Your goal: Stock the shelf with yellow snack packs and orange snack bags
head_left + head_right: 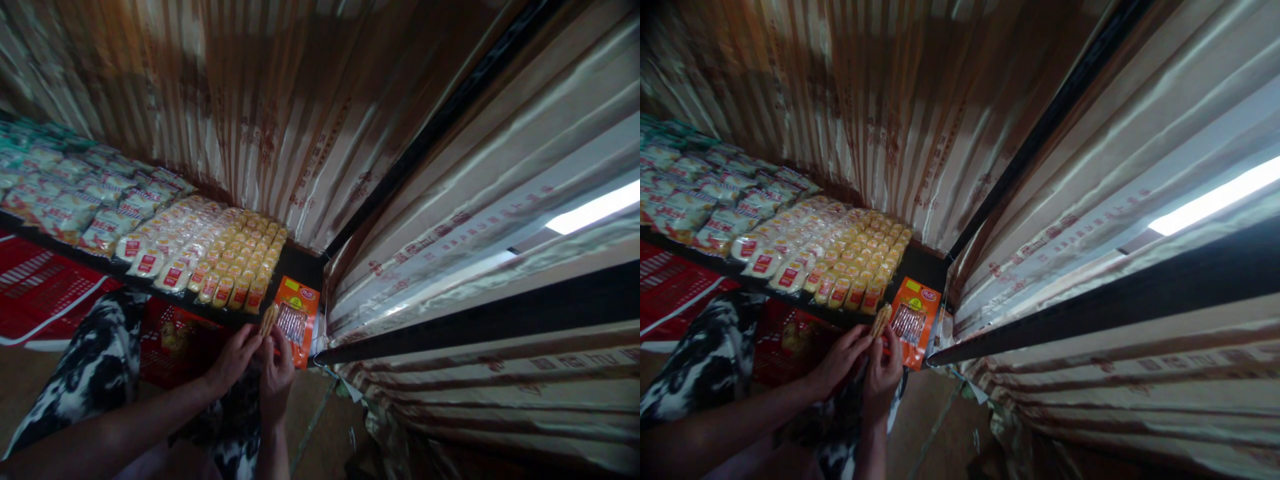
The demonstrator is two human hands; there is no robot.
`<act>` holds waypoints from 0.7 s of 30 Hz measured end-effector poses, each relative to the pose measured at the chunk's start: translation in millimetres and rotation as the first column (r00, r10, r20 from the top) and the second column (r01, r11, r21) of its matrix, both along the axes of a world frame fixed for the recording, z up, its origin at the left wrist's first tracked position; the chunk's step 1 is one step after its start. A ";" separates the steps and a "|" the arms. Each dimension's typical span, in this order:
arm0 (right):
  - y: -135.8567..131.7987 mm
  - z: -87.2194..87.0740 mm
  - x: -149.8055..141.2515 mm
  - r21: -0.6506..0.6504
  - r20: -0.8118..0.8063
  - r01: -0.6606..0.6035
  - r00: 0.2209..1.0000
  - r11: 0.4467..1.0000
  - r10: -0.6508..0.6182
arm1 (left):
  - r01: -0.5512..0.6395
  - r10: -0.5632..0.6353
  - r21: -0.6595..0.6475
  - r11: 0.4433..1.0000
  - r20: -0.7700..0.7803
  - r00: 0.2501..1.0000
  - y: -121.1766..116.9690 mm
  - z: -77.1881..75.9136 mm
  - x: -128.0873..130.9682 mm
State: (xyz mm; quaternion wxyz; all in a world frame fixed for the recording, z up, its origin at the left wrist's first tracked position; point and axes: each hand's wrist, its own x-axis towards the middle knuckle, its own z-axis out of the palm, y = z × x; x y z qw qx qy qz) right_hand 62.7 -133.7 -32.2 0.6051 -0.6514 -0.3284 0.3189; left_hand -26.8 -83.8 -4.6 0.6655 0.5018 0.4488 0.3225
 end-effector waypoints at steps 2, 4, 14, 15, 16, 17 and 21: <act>0.6 1.4 -0.9 -0.015 0.015 0.012 1.000 1.000 -0.012 | -0.001 0.001 -0.008 1.000 -0.022 1.000 0.4 -5.1 -1.1; 1.2 2.5 -2.4 -0.025 0.040 0.028 0.999 0.999 -0.027 | -0.025 0.023 -0.039 0.999 -0.038 0.999 0.6 -11.8 -2.5; 1.2 5.5 -7.0 -0.023 0.085 0.082 0.993 0.996 -0.080 | -0.168 0.176 -0.266 0.949 0.003 0.984 -1.7 -24.7 -3.0; 1.0 5.3 -6.7 -0.024 0.085 0.080 0.993 0.997 -0.078 | -0.156 0.170 -0.282 0.947 0.025 0.985 -1.5 -23.8 -2.5; 0.9 4.9 -6.3 -0.028 0.085 0.076 0.994 0.997 -0.073 | -0.142 0.162 -0.297 0.944 0.044 0.986 -1.2 -22.8 -2.1; 0.9 4.3 -6.1 -0.033 0.084 0.072 0.994 0.997 -0.069 | -0.132 0.157 -0.307 0.943 0.060 0.986 -0.8 -21.7 -1.7; 2.2 1.6 -6.0 -0.047 0.063 0.088 0.994 0.995 -0.085 | -0.126 0.156 -0.311 0.942 0.074 0.985 0.5 -17.2 -0.9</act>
